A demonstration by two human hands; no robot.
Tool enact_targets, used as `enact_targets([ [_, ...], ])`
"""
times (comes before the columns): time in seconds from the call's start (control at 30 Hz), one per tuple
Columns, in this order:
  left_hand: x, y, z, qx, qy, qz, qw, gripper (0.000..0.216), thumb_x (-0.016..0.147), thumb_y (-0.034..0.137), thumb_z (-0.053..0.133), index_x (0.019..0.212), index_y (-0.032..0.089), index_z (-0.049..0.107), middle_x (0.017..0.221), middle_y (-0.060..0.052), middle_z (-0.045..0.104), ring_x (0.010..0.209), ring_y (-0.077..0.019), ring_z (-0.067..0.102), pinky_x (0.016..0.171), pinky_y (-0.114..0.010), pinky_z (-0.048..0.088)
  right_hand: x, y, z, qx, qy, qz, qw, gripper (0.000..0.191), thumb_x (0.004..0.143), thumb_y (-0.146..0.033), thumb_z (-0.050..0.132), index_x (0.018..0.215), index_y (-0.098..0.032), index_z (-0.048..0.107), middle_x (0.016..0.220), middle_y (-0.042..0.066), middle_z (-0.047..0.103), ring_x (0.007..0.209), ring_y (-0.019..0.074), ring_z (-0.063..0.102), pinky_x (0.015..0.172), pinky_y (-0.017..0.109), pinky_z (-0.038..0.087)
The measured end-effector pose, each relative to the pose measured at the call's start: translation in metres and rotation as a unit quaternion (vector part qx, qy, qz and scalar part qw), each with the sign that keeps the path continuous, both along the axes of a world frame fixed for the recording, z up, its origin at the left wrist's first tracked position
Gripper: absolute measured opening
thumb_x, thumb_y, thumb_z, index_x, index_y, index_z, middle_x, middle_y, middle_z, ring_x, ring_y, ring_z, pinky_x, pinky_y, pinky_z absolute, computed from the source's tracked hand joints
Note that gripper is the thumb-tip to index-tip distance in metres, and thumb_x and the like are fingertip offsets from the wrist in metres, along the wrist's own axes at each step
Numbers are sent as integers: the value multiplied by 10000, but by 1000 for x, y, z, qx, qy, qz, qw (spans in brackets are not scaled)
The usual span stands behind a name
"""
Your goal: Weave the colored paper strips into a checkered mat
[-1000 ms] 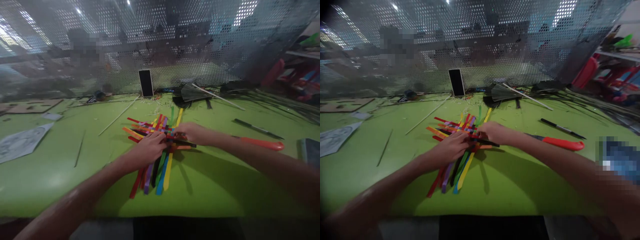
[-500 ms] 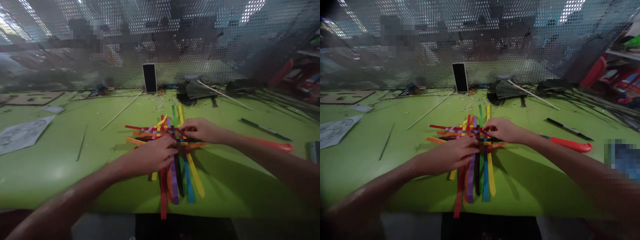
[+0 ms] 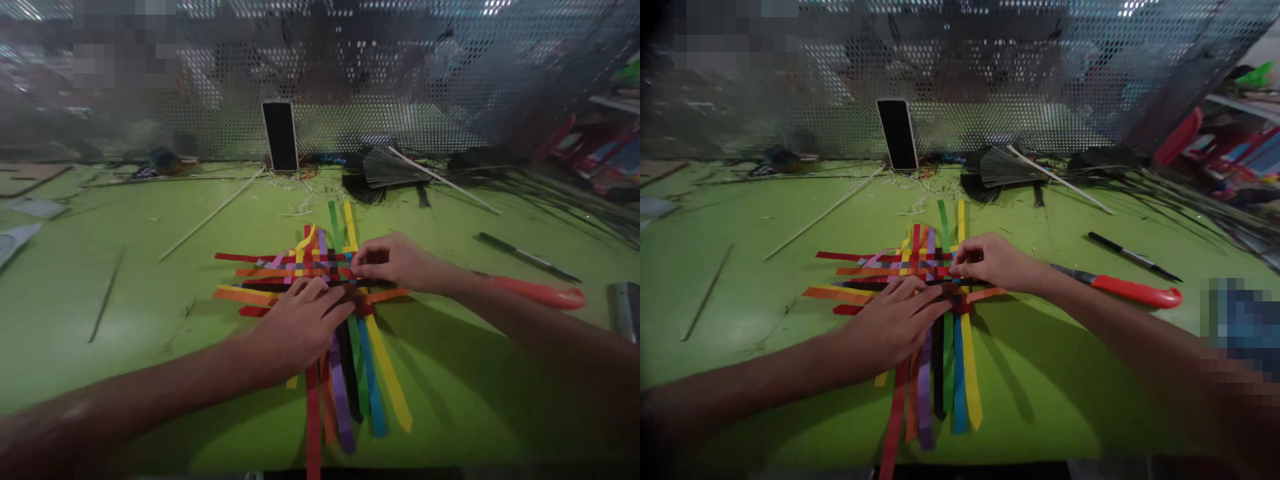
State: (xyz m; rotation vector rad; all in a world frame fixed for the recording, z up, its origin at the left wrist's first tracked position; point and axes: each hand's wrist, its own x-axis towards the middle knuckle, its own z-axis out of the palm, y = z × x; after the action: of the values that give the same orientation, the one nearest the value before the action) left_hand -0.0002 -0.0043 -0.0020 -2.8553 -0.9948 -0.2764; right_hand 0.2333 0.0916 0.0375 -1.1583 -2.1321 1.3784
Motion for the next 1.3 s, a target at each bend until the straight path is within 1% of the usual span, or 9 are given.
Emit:
enact_targets([
  [0.2, -2, 0, -4, 6, -65, -13, 998, 414, 998, 144, 475, 1395, 164, 591, 1345, -113, 674, 1097, -306, 548, 957, -488, 470, -6, -1, -6, -18, 27, -34, 999, 387, 740, -527, 830, 736, -182, 654, 623, -42, 579, 582, 102, 478, 554, 246, 391],
  [0.33, -3, 1, -5, 12, -83, -15, 996, 405, 997, 139, 475, 1380, 154, 605, 1330, -111, 685, 1093, -304, 548, 933, -481, 472, -9, -1, -9, -23, 34, -80, 996, 333, 677, -403, 861, 727, -193, 607, 683, -28, 605, 638, 118, 532, 603, 259, 439],
  [0.4, -3, 1, -5, 14, -90, -16, 996, 403, 992, 136, 485, 1376, 150, 607, 1315, -110, 691, 1077, -299, 551, 907, -468, 475, -9, -2, -9, -43, 43, -98, 993, 301, 644, -311, 849, 794, -201, 613, 748, -10, 646, 697, 141, 587, 644, 275, 478],
  [0.47, -3, 1, -5, 14, -94, -16, 995, 401, 983, 129, 496, 1366, 147, 614, 1312, -110, 693, 1064, -297, 556, 897, -460, 473, -10, -2, -9, -54, 33, -106, 992, 262, 651, -261, 810, 836, -202, 635, 786, 7, 674, 723, 154, 615, 660, 285, 493],
  [0.57, -3, 0, -5, 14, -91, -12, 996, 392, 976, 126, 503, 1346, 152, 631, 1308, -109, 700, 1058, -296, 566, 897, -456, 468, -10, -1, -8, -42, -2, -102, 994, 178, 685, -250, 771, 818, -196, 666, 785, 21, 694, 717, 159, 624, 655, 287, 493],
  [0.73, -3, 0, -6, 10, -83, -10, 996, 396, 976, 164, 533, 1359, 169, 631, 1321, -125, 693, 1079, -299, 578, 903, -451, 467, -13, -1, -8, -24, -34, -94, 995, 144, 699, -239, 759, 811, -183, 689, 778, 30, 717, 710, 162, 625, 646, 288, 494],
  [1.0, -3, 1, -4, 12, -93, -12, 996, 384, 975, 133, 506, 1334, 155, 640, 1303, -109, 705, 1063, -303, 558, 903, -461, 461, -18, -5, -4, -41, -47, -119, 991, 70, 688, -162, 720, 739, -189, 680, 684, 11, 682, 645, 140, 589, 594, 266, 440],
  [1.2, -3, 1, -4, 5, -100, -15, 995, 381, 981, 130, 491, 1331, 143, 640, 1322, -104, 700, 1052, -304, 548, 891, -465, 454, -17, -4, 0, -57, -51, -97, 992, 106, 704, -232, 755, 783, -181, 704, 626, -13, 645, 531, 101, 487, 505, 259, 351],
  [1.3, -3, 1, -3, 11, -104, -19, 994, 373, 983, 129, 486, 1319, 135, 647, 1306, -109, 706, 1051, -308, 549, 891, -470, 452, -17, -4, -2, -41, -50, -106, 992, 92, 708, -223, 753, 774, -183, 704, 613, -18, 630, 523, 99, 478, 503, 264, 351],
])
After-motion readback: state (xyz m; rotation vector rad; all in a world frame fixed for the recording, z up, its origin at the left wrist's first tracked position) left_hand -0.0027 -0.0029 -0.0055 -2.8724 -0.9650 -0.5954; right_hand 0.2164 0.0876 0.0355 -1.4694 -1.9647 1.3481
